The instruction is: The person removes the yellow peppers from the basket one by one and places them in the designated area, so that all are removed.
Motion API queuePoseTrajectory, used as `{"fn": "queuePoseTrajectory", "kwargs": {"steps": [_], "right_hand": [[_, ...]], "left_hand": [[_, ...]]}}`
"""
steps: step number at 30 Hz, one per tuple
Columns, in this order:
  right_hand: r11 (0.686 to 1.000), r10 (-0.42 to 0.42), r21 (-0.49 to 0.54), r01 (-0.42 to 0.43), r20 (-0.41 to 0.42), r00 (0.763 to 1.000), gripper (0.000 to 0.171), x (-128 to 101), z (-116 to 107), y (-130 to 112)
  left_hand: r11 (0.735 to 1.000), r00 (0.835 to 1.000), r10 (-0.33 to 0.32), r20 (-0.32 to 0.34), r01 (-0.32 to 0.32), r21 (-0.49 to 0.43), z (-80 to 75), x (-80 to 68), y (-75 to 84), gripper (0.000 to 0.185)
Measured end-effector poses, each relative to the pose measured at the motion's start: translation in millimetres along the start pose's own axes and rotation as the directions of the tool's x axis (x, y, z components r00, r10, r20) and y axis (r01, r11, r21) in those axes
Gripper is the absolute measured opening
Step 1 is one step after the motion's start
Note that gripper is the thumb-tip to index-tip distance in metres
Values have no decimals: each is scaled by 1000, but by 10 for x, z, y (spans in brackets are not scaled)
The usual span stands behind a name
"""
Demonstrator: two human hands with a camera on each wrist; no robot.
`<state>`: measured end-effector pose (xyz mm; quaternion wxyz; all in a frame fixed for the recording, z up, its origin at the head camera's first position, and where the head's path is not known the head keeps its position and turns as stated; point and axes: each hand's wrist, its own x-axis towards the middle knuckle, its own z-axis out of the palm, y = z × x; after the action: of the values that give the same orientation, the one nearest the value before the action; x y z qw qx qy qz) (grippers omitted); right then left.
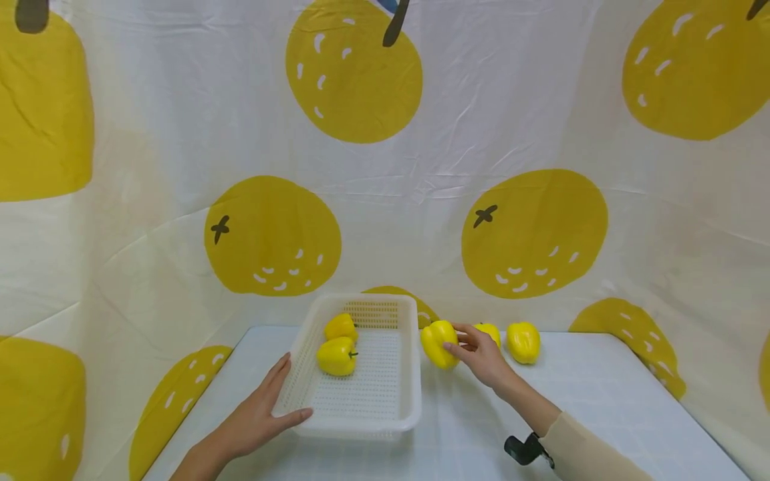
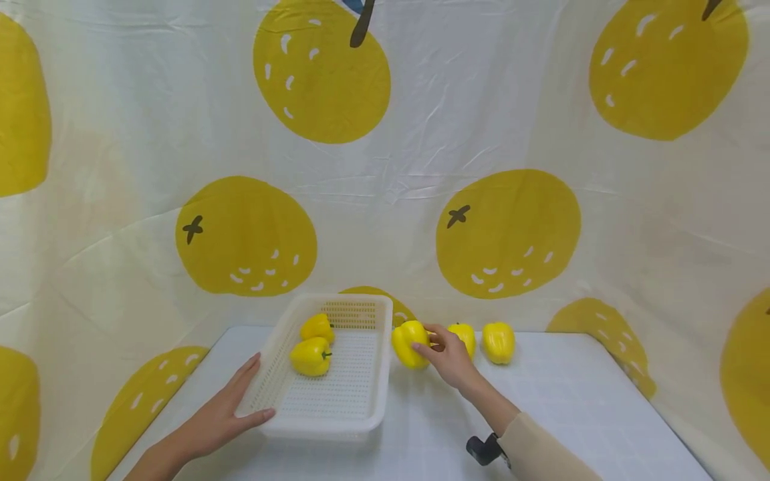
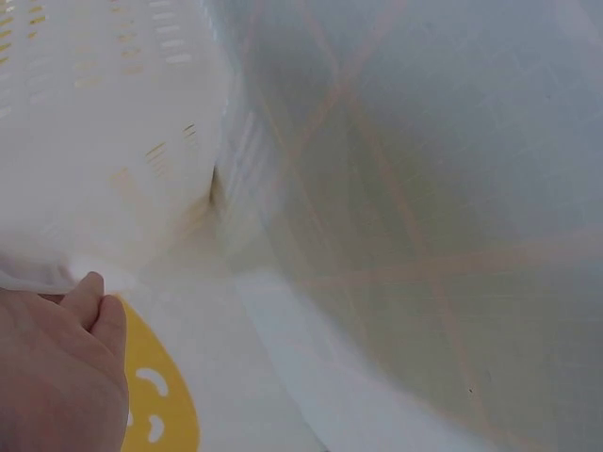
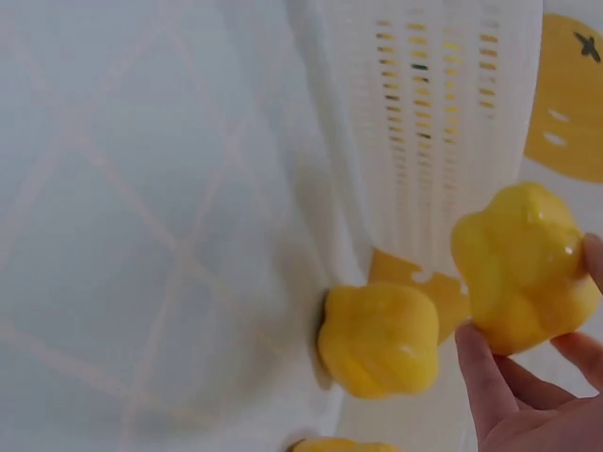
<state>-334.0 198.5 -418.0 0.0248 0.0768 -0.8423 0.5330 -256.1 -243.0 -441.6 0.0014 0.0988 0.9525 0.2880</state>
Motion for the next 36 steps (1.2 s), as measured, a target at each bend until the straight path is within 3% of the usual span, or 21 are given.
{"fn": "queuePoseTrajectory", "kwargs": {"steps": [8, 22, 31, 36], "right_hand": [[997, 68, -25, -68, 6, 998, 62, -160, 20, 157], [998, 45, -41, -45, 5, 999, 56, -301, 168, 381], [991, 112, -70, -111, 18, 993, 53, -369, 199, 454], [980, 186, -88, -181, 55, 981, 60, -387, 170, 453]], "left_hand": [[999, 999, 42, -15, -42, 7, 4, -12, -33, 114], [999, 999, 41, -14, -41, 2, 0, -6, -17, 113], [999, 1000, 31, -3, -31, -11, -10, -16, 13, 113], [1000, 1000, 23, 3, -23, -10, -15, -17, 25, 114]]}}
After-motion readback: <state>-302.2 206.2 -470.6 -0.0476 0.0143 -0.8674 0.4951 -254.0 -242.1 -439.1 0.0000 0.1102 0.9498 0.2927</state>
